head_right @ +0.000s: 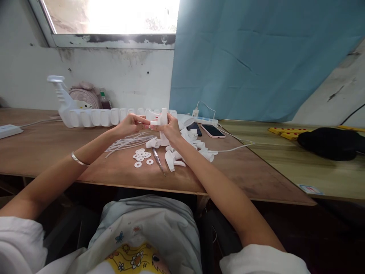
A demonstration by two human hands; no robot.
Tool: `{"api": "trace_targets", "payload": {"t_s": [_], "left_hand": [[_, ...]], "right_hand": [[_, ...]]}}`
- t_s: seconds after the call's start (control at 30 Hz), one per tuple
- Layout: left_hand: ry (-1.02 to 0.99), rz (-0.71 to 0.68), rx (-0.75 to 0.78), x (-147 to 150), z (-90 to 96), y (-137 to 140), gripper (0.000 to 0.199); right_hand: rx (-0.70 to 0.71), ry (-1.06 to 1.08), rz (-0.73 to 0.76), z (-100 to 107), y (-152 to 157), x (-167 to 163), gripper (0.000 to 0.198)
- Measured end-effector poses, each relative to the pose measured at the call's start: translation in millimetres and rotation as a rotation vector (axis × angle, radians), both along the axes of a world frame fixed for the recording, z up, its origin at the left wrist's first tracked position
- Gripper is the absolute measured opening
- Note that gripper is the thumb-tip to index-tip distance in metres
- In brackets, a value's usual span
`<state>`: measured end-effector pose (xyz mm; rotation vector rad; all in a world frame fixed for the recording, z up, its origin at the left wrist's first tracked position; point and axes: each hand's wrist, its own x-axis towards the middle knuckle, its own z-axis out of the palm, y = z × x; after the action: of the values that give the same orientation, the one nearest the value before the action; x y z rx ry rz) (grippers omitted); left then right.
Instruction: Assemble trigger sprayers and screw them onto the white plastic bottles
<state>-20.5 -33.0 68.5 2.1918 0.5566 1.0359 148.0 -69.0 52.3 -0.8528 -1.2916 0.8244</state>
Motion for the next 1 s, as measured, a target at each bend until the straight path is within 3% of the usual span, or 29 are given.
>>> {"api": "trace_targets", "payload": {"t_s": [0.3, 0.47, 0.53, 0.6, 0.7, 0.77, 0.9, 1.0], "left_hand": [[0.039, -0.085, -0.107, -1.9, 8.8, 1.6, 0.025], [0.212, -0.176, -0.160, -13.6, 6.9, 12.5, 0.044], [0.210, -0.113, -0.118, -17.4, 3.4, 21.3, 0.045], [0.181, 0.044, -0.034, -17.2, -0.9, 30.5, 0.041], [0.222, 0.277, 0.080, -8.7, -8.7, 40.5, 0.029], [0.291, 0.344, 0.111, -0.4, -15.4, 44.0, 0.024], [0.444, 0.390, 0.150, 12.8, -31.1, 48.5, 0.019], [0.538, 0.409, 0.180, 13.6, -39.9, 52.1, 0.021]], "right_hand": [[-0.082, 0.077, 0.089, 6.5, 0.6, 0.4, 0.042], [-0.147, 0.295, 0.061, 17.4, 10.7, 33.1, 0.031], [-0.158, 0.392, -0.014, 21.4, 16.3, 56.3, 0.022], [-0.212, 0.487, -0.100, 23.3, 22.2, 80.6, 0.010], [-0.276, 0.634, -0.222, 20.7, 32.4, 113.0, 0.015], [-0.346, 0.660, -0.312, 16.3, 40.7, 129.3, 0.018], [-0.339, 0.458, -0.449, 7.9, 62.0, 148.3, 0.015], [-0.330, 0.268, -0.473, 5.9, 81.1, 156.1, 0.017]]}}
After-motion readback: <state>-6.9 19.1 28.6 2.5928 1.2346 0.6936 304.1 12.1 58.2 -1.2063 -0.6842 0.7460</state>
